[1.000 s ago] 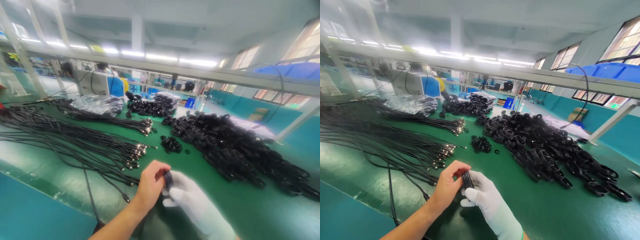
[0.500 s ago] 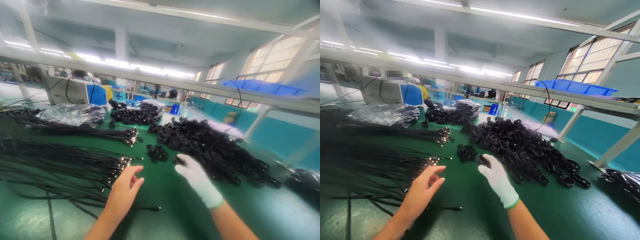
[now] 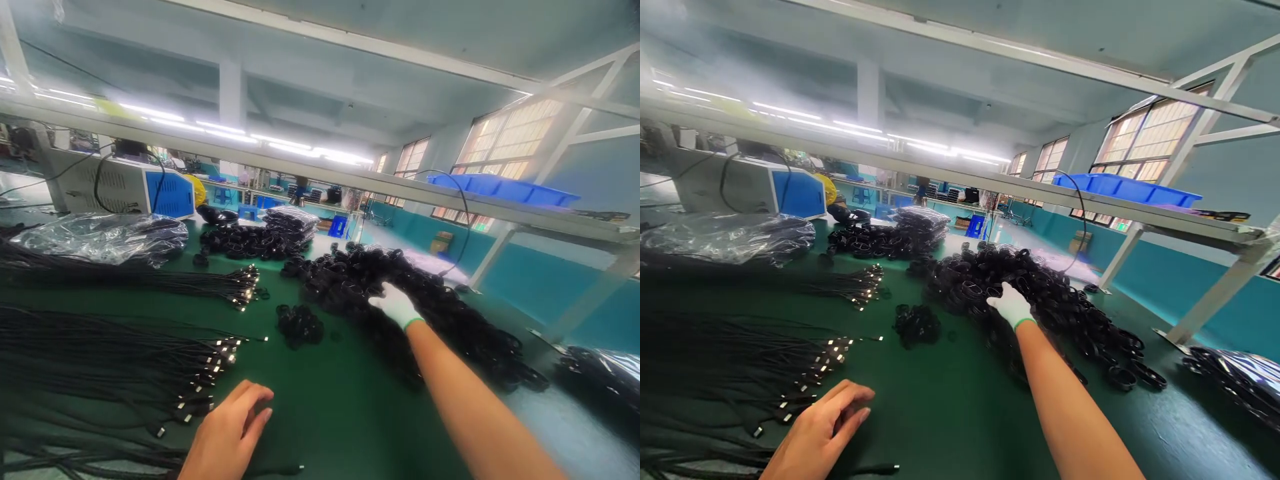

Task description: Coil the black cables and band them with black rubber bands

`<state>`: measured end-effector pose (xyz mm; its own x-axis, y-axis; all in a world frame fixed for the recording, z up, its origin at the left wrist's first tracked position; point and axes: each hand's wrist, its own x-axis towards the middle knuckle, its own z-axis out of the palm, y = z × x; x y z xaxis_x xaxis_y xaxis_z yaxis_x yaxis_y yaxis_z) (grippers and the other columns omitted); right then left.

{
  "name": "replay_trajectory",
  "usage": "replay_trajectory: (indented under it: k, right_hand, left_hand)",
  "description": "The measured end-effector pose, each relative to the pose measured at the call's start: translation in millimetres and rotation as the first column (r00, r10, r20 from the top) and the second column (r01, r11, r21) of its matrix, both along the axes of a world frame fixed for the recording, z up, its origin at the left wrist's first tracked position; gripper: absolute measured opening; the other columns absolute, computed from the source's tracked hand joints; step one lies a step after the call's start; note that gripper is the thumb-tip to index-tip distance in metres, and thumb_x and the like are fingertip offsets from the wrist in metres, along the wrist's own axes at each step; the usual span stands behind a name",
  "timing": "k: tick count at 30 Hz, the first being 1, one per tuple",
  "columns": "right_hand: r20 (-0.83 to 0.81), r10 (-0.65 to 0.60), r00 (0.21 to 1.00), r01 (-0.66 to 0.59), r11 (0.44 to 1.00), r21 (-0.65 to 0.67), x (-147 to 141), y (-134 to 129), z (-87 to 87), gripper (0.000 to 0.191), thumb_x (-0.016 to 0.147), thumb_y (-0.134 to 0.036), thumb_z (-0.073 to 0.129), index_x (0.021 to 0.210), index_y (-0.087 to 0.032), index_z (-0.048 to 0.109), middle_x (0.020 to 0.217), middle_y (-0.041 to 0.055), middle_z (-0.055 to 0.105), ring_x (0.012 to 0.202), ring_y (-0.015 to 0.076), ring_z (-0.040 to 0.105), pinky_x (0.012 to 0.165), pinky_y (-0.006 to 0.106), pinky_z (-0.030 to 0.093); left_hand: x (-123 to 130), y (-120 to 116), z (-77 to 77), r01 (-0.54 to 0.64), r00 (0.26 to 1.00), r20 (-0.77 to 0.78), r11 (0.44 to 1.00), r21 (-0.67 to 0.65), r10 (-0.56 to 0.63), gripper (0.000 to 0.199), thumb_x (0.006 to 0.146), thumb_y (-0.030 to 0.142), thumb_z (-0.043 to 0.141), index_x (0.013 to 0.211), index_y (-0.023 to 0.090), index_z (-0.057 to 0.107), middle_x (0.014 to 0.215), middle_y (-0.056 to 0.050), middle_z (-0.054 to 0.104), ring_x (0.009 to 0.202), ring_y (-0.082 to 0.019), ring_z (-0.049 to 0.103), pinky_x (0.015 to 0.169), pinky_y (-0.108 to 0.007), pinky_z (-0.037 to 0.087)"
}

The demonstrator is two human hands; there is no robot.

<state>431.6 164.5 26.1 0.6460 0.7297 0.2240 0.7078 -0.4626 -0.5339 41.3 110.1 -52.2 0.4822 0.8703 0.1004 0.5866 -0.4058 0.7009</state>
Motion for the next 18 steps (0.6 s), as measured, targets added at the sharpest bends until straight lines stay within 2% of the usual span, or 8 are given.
replay_trajectory:
  k: [4,6,8,10,12,14,16,18]
  right_hand:
    - [-0.056,-0.018,0.998,0.025,0.992,0.127,-1,-34,23.7,0.039,0.089,-0.028,0.053,0.125,-0.013,0.046,0.125,0.0124,0.053,0.113,0.0235,0.052,0.097,0.045,0.041]
    - [-0.098,0.028,0.995,-0.011,0.985,0.175,-22,-53,28.6,0.044,0.089,-0.025,0.05,0.13,-0.01,0.042,0.125,0.0144,0.055,0.116,0.0202,0.052,0.102,0.035,0.038]
    - [-0.153,0.132,0.979,-0.101,0.975,0.196,-58,-68,21.7,0.047,0.086,-0.027,0.049,0.131,-0.012,0.042,0.125,0.0126,0.056,0.115,0.0177,0.054,0.101,0.028,0.04]
    - [-0.223,0.264,0.938,-0.223,0.956,0.193,-103,-78,3.5,0.051,0.082,-0.033,0.052,0.129,-0.015,0.045,0.124,0.0107,0.058,0.114,0.0192,0.055,0.098,0.029,0.043]
    - [-0.303,0.38,0.874,-0.341,0.924,0.173,-147,-86,-22.3,0.058,0.077,-0.039,0.054,0.127,-0.012,0.047,0.121,0.0137,0.059,0.111,0.0236,0.058,0.095,0.034,0.046]
    - [-0.34,0.492,0.802,-0.476,0.869,0.134,-184,-94,-50.6,0.063,0.074,-0.048,0.052,0.127,-0.014,0.047,0.121,0.014,0.06,0.109,0.0261,0.059,0.093,0.037,0.048]
    - [-0.371,0.558,0.742,-0.576,0.814,0.07,-210,-101,-75.4,0.065,0.072,-0.052,0.05,0.126,-0.015,0.048,0.12,0.0131,0.061,0.108,0.0265,0.06,0.091,0.037,0.049]
    - [-0.383,0.605,0.698,-0.661,0.75,-0.019,-229,-108,-91.3,0.065,0.072,-0.053,0.049,0.127,-0.018,0.048,0.119,0.0113,0.062,0.107,0.0261,0.06,0.089,0.037,0.05]
  left_hand:
    - [1,3,0.2,0.011,1.0,0.0,1.0,0.023,-0.011,0.019,0.087,0.028,0.043,0.096,0.026,0.06,0.093,0.002,0.062,0.074,-0.014,0.06,0.069,-0.025,0.045]
    - [4,2,2.2,0.008,1.0,-0.015,0.999,0.048,-0.007,0.019,0.087,0.025,0.043,0.096,0.025,0.06,0.093,0.001,0.062,0.072,-0.014,0.06,0.068,-0.025,0.045]
    - [8,-7,9.8,-0.009,1.0,-0.027,0.997,0.08,0.011,0.019,0.086,0.02,0.045,0.095,0.024,0.062,0.094,0.0,0.063,0.074,-0.014,0.061,0.07,-0.025,0.046]
    - [8,-25,24.3,-0.003,1.0,-0.028,0.992,0.129,0.006,0.019,0.082,0.016,0.05,0.095,0.023,0.063,0.096,-0.001,0.063,0.08,-0.015,0.061,0.073,-0.025,0.047]
    - [4,-46,42.7,0.108,0.994,-0.05,0.969,0.221,-0.099,0.02,0.081,0.019,0.055,0.099,0.024,0.062,0.1,-0.001,0.063,0.086,-0.016,0.061,0.076,-0.024,0.047]
    - [-10,-63,59.5,0.205,0.978,-0.088,0.926,0.318,-0.187,0.018,0.083,0.026,0.055,0.1,0.024,0.061,0.099,0.0,0.064,0.088,-0.016,0.06,0.079,-0.025,0.047]
    - [-37,-74,69.9,0.208,0.975,-0.149,0.918,0.337,-0.166,0.016,0.084,0.028,0.053,0.098,0.024,0.061,0.096,0.001,0.064,0.086,-0.015,0.06,0.077,-0.023,0.047]
    - [-78,-81,71.3,0.104,0.972,-0.233,0.949,0.299,-0.034,0.015,0.084,0.021,0.05,0.092,0.024,0.062,0.091,0.0,0.065,0.083,-0.015,0.061,0.074,-0.023,0.046]
